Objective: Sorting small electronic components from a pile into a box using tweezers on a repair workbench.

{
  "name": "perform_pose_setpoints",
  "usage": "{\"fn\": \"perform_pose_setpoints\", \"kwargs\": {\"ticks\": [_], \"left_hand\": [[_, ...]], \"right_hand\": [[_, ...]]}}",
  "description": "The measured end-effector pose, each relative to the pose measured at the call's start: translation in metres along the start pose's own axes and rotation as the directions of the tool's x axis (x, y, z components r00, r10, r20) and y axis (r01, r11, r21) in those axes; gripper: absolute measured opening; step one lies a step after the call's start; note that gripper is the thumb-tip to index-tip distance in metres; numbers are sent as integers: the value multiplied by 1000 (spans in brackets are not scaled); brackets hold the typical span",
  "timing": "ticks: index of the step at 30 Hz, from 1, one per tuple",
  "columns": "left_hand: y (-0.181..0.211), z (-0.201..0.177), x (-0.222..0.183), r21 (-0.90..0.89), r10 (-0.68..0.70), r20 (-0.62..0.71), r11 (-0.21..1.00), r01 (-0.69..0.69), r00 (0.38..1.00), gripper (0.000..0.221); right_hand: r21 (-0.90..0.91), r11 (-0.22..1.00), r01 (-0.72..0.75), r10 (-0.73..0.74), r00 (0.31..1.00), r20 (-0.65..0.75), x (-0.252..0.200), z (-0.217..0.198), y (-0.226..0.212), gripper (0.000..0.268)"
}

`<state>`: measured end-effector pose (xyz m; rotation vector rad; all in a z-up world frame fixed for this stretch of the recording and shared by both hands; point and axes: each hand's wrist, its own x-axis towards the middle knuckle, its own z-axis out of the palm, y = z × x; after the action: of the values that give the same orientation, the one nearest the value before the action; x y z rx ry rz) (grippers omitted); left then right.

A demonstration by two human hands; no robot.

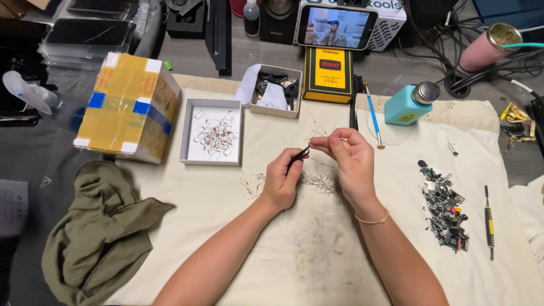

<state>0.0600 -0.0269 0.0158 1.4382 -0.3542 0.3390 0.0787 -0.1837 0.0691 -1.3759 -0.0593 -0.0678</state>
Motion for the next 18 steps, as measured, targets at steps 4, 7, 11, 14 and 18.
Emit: {"fn": "perform_pose_setpoints", "kwargs": {"ticks": [4, 7, 11, 14, 18], "left_hand": [[-5, 3, -4, 42, -2, 21, 999, 1, 1000, 20], [1, 2, -1, 57, 7, 38, 998, -9, 999, 20], [-12, 3, -7, 66, 6, 31, 998, -8, 999, 18], [-16, 3, -11, 67, 0, 30, 998, -2, 1000, 18], [-19, 5, -11, 41, -3, 25, 999, 2, 1000, 20]], "right_hand": [[-21, 1000, 4, -3, 999, 35, -4, 7, -11, 9], [-36, 999, -28, 31, 997, 72, -5, 4, -9, 9], [-54, 999, -8, 13, 995, 99, -4, 2, -8, 10], [-64, 998, -14, 19, 996, 93, -5, -1, -7, 9], [-56, 998, -33, 37, 996, 84, -7, 3, -12, 8]]}}
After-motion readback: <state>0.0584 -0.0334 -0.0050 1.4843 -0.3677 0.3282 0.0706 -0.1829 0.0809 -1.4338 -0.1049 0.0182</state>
